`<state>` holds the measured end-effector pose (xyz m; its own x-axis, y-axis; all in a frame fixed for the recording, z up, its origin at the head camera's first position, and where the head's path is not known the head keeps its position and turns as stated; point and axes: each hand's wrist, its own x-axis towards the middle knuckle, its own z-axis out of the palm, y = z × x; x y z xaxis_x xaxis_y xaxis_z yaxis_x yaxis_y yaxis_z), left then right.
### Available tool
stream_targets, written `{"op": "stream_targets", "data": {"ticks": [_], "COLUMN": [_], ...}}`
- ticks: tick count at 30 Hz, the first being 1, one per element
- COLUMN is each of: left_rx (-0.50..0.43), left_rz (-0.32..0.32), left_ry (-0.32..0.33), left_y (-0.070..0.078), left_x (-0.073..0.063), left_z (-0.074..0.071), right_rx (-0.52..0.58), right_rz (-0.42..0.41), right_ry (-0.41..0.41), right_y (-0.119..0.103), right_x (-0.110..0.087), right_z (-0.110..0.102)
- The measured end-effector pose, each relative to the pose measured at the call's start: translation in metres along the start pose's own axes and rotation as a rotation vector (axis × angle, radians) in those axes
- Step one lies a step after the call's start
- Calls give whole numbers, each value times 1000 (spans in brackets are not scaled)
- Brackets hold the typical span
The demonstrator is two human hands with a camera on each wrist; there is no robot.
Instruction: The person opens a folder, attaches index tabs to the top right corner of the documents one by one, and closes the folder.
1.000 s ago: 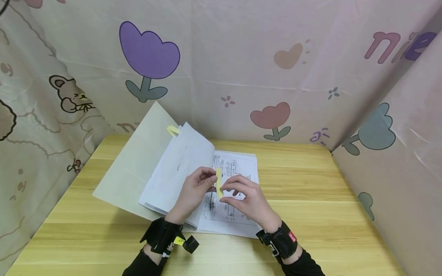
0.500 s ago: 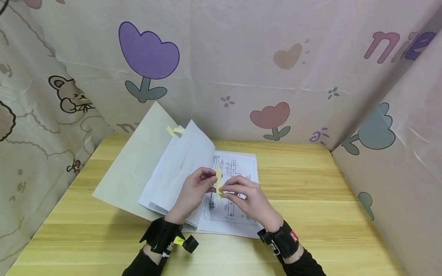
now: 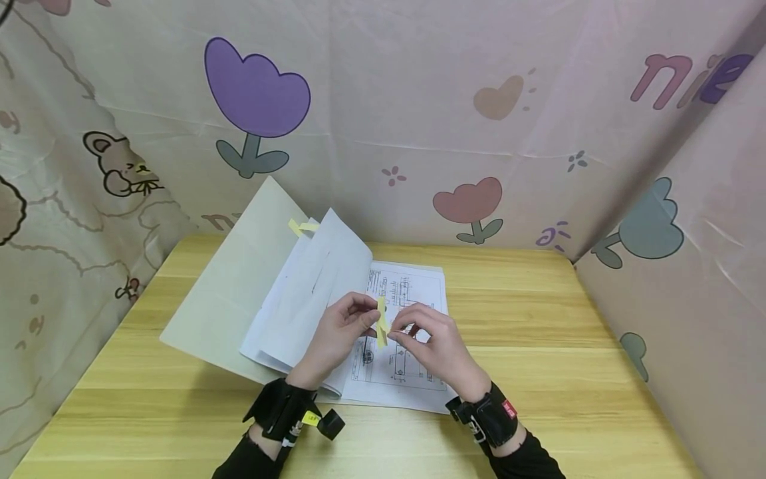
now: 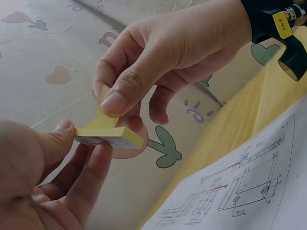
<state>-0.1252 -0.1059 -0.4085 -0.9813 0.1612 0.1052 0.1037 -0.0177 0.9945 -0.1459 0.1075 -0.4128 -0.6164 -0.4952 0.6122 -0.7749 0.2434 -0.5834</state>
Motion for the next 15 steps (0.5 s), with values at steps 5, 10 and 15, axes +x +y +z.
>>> {"op": "stream_targets", "data": {"ticks": [5, 10, 15], "left_rx": [-2, 25, 68], "left_rz": [-10, -13, -19], "left_ry": [-12, -29, -61], "left_y": [-1, -2, -3], "left_x": [0, 1, 0], "left_z": [1, 1, 1], "right_rx": [-19, -41, -65], "right_rz": [2, -1, 0], "right_ry": [37, 72, 101], "right_y": [2, 4, 8], "right_x": [0, 1, 1], "right_z": [-2, -7, -13]}}
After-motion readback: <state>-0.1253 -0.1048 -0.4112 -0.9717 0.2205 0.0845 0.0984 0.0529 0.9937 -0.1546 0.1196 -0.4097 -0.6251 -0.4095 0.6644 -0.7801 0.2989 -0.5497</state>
